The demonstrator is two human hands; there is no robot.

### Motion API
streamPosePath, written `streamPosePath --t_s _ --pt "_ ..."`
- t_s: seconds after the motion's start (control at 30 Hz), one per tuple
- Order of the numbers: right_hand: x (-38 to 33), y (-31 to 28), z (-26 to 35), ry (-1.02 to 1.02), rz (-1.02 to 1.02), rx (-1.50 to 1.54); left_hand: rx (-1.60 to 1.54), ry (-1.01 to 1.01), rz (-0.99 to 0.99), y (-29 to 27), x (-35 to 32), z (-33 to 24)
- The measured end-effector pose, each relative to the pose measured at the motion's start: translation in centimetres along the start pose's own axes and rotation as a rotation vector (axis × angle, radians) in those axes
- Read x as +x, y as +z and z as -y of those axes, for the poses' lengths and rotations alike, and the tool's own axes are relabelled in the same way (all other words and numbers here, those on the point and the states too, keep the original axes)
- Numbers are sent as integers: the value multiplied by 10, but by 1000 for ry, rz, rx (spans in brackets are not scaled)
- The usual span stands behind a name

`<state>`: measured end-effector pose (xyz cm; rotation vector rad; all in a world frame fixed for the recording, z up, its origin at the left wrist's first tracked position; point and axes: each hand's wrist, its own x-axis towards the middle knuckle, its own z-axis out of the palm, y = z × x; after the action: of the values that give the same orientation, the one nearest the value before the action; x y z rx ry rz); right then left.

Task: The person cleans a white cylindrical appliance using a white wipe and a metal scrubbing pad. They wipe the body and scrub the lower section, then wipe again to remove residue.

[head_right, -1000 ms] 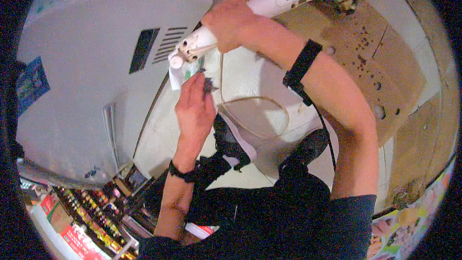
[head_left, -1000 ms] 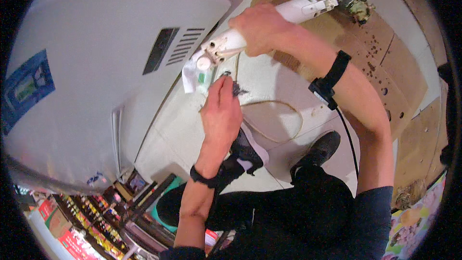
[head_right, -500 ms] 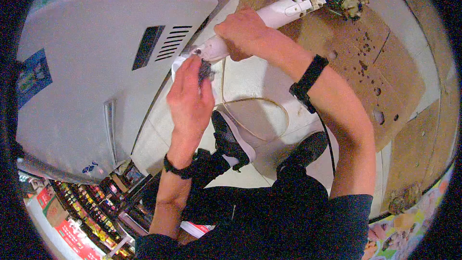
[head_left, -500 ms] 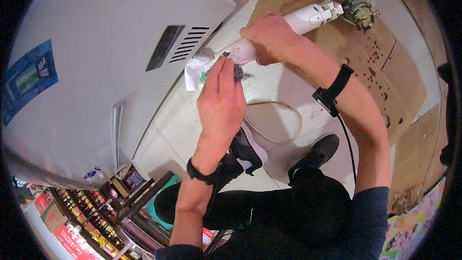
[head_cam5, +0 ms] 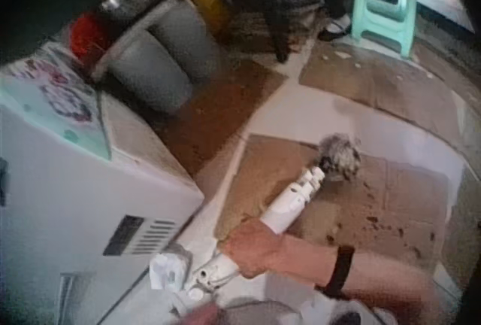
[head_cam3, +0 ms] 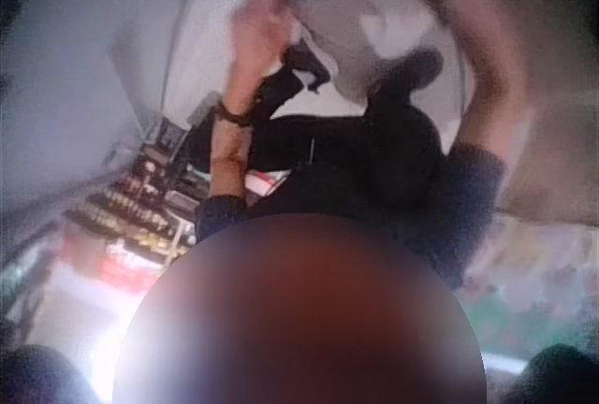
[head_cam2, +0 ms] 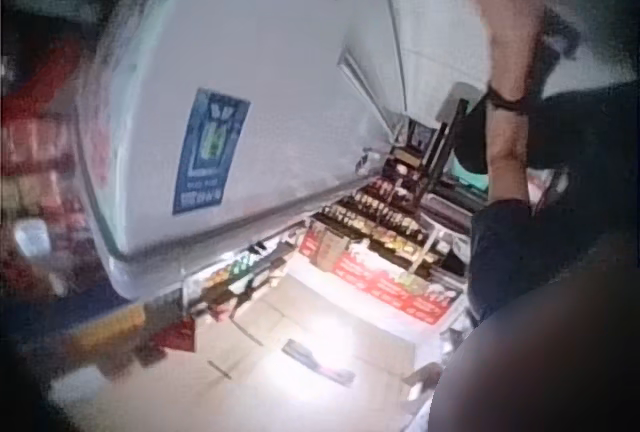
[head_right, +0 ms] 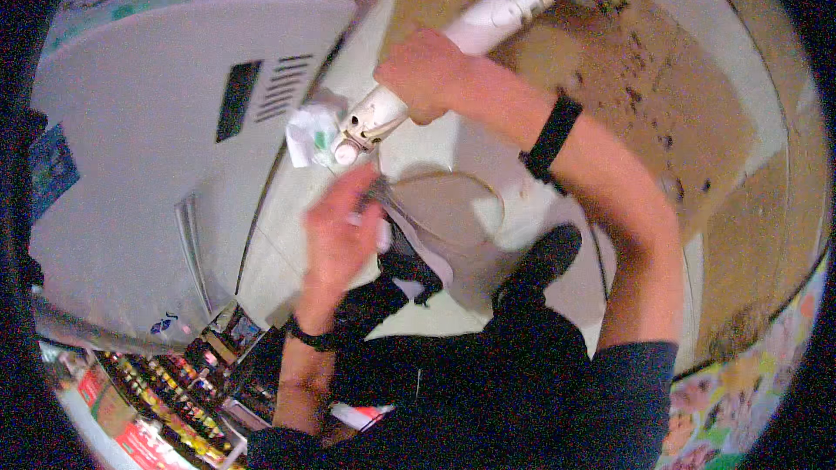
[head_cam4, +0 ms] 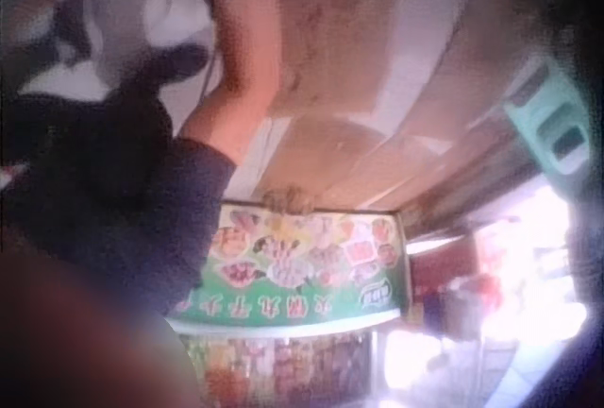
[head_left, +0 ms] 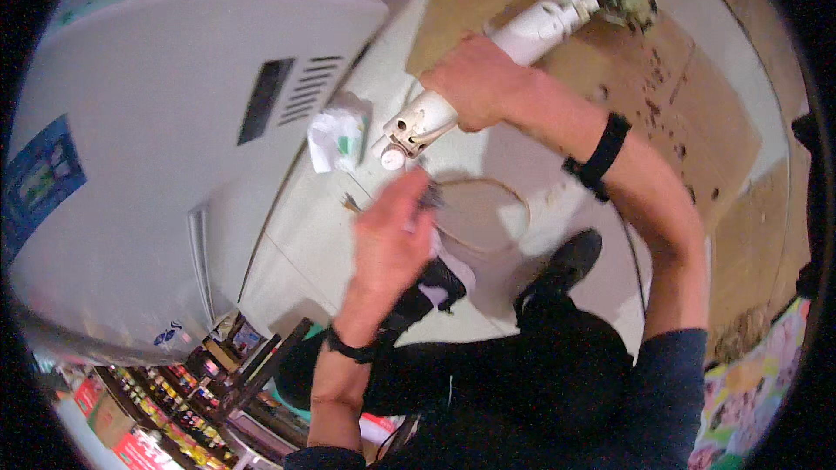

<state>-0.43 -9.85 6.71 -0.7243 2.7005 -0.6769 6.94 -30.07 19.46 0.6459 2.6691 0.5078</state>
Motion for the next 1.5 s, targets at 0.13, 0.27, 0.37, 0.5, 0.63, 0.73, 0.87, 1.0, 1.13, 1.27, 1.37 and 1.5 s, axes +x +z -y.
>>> streamPosePath --t_s 0.13,0.27,0.37,0.5,0.63,0.73,0.87,1.0,1.13,1.27,1.37,1.5 --pt "-51 6 4 -144 82 -68 -135 -129 -207 -22 58 10" --pt "-80 10 4 -184 167 -79 110 160 -125 38 109 51" --pt "-104 11 1 -186 -76 -99 -553 -103 102 77 91 65" --pt "-146 22 6 119 -478 44 -1065 -210 456 89 56 47" --pt "-179 72 37 710 -902 626 -1229 -273 485 107 41 16" --pt "-178 122 45 794 -813 1496 -1262 -231 460 130 31 7" --pt "-171 156 41 521 -584 2189 -1307 -331 176 131 46 16" --pt "-143 151 44 548 -542 2154 -1297 -256 -232 111 97 40" --pt "-120 147 42 588 -582 2265 -735 -192 133 132 115 58" --pt "-110 161 41 501 -611 2078 -713 -206 203 174 92 55" --pt "-102 174 52 533 -711 2152 -569 -6 71 178 73 33" --pt "-107 172 55 588 -793 2051 -243 367 114 127 33 7"
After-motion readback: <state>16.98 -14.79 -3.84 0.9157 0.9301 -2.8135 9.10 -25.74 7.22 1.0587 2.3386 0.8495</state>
